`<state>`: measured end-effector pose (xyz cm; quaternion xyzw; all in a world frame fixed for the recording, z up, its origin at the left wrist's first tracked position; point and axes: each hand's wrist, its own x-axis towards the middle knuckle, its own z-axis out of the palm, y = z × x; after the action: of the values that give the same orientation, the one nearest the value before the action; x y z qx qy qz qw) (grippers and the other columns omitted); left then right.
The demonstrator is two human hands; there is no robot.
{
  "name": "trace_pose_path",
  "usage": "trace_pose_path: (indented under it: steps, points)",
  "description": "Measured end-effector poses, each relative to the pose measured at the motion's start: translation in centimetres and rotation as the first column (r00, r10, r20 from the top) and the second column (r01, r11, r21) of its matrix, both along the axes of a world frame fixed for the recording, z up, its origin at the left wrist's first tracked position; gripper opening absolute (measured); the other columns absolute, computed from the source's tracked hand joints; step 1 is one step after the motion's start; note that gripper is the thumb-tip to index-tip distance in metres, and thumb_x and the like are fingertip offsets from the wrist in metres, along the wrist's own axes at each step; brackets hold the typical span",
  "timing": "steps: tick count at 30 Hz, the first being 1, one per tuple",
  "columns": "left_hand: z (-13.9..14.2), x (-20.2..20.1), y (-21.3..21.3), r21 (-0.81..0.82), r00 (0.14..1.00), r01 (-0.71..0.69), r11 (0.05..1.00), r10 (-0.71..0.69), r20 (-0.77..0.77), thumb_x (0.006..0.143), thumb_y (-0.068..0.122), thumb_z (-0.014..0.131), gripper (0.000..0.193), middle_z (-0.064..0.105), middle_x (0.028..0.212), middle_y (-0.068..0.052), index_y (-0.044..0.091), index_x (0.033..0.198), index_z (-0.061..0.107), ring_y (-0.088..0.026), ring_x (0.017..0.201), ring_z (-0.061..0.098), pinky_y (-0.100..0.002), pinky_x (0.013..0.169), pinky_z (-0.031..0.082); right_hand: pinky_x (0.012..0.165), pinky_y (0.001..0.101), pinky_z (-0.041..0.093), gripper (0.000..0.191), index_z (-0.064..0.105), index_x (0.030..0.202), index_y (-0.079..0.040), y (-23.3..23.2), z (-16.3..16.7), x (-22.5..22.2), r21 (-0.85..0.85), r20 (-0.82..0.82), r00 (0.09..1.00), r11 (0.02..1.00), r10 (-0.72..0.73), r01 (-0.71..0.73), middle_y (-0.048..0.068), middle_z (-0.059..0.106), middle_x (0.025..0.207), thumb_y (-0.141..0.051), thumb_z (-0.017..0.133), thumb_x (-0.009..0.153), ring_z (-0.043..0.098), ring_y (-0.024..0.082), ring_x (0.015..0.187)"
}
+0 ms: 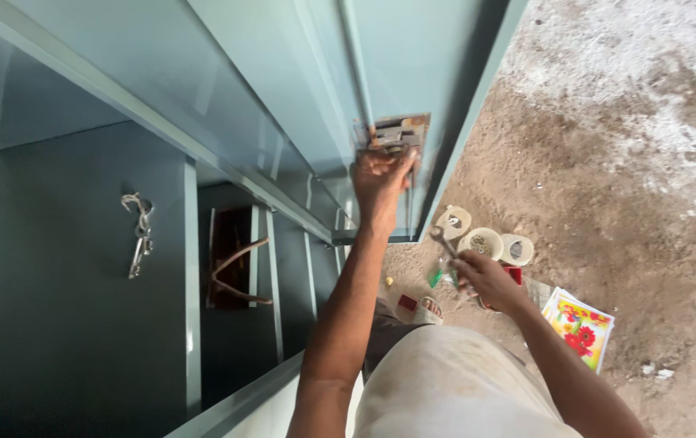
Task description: The person kneels on the ground beside a painted metal cabinet and attaches a lock mechanism to the door edge, threading screws by hand and tightening them with a wrench and pliers. They pick screws and hardware from bowls on the ground and use a printed sheet as a work reference.
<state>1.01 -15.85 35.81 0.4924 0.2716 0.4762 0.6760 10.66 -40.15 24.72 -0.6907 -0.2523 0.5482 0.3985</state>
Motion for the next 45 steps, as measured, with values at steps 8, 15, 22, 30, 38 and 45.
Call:
trace_pose_path:
  steps: [8, 15, 22, 30, 38, 45]
  points:
    - [0.0, -1.0, 0.2, -0.48, 0.894, 0.439, 0.759, -0.317, 0.317, 0.092, 0.039, 0.075, 0.037, 0.076, 0.086, -0.009, 0.004, 0.102, 0.072, -0.018, 0.071, 0.075, -0.031, 0.065, 0.061, 0.051, 0.0292, 0.043, 0.03, 0.063, 0.112, -0.004, -1.2, 2.9, 0.0, -0.132, -0.018, 0.955, 0.947, -0.297, 0.292, 0.002, 0.058, 0.075, -0.031, 0.053, 0.107, 0.054, 0.013, 0.061]
    - [-0.2, -1.1, -0.4, -0.309, 0.976, 0.209, 0.928, -0.216, 0.01, 0.095, 0.033, 0.079, 0.027, 0.074, 0.085, -0.005, 0.007, 0.098, 0.073, -0.015, 0.068, 0.07, -0.029, 0.062, 0.058, 0.049, 0.0265, 0.047, 0.026, 0.066, 0.107, -0.004, -2.2, 0.6, -0.4, 0.023, -0.101, 0.955, 0.959, -0.279, 0.282, 0.002, 0.059, 0.072, -0.028, 0.056, 0.105, 0.055, 0.009, 0.057]
    - [0.5, -0.4, -0.7, -0.394, 0.987, 0.161, 0.905, -0.144, 0.072, 0.089, 0.026, 0.082, 0.025, 0.073, 0.087, -0.008, 0.005, 0.098, 0.073, -0.016, 0.069, 0.071, -0.03, 0.063, 0.061, 0.046, 0.0267, 0.041, 0.025, 0.066, 0.106, -0.005, -2.1, 0.2, -0.4, -0.041, -0.137, 0.938, 0.948, -0.318, 0.316, 0.001, 0.055, 0.07, -0.028, 0.056, 0.104, 0.051, 0.01, 0.055]
    - [0.5, -1.3, -1.4, -0.403, 0.912, 0.365, 0.84, -0.236, 0.335, 0.094, 0.04, 0.068, 0.038, 0.074, 0.078, -0.01, 0.003, 0.094, 0.073, -0.018, 0.062, 0.073, -0.03, 0.054, 0.061, 0.046, 0.0269, 0.041, 0.027, 0.066, 0.108, -0.006, -1.6, 2.0, -0.7, -0.043, -0.124, 0.946, 0.954, -0.301, 0.298, 0.002, 0.056, 0.071, -0.03, 0.056, 0.104, 0.051, 0.01, 0.055]
    - [-3.1, 0.0, 0.1, -0.398, 0.998, 0.041, 0.916, -0.019, 0.061, 0.094, 0.024, 0.079, 0.025, 0.073, 0.083, -0.009, 0.0, 0.097, 0.073, -0.018, 0.068, 0.071, -0.03, 0.061, 0.059, 0.063, 0.0263, 0.052, 0.03, 0.062, 0.125, -0.01, -0.1, 7.0, 2.8, 0.055, 0.222, 0.974, 0.998, -0.053, 0.042, 0.0, 0.067, 0.088, -0.023, 0.056, 0.099, 0.06, 0.01, 0.074]
    - [-2.5, 1.1, 0.9, 0.032, 0.995, -0.102, 0.994, 0.102, -0.009, 0.099, 0.018, 0.076, 0.02, 0.068, 0.073, -0.007, -0.001, 0.093, 0.074, -0.012, 0.057, 0.066, -0.027, 0.051, 0.056, 0.082, 0.0303, 0.056, 0.04, 0.059, 0.136, -0.002, 3.2, 12.3, 3.9, 0.38, 0.232, 0.97, 0.925, -0.07, -0.024, 0.004, 0.072, 0.102, -0.004, 0.059, 0.095, 0.067, 0.015, 0.094]
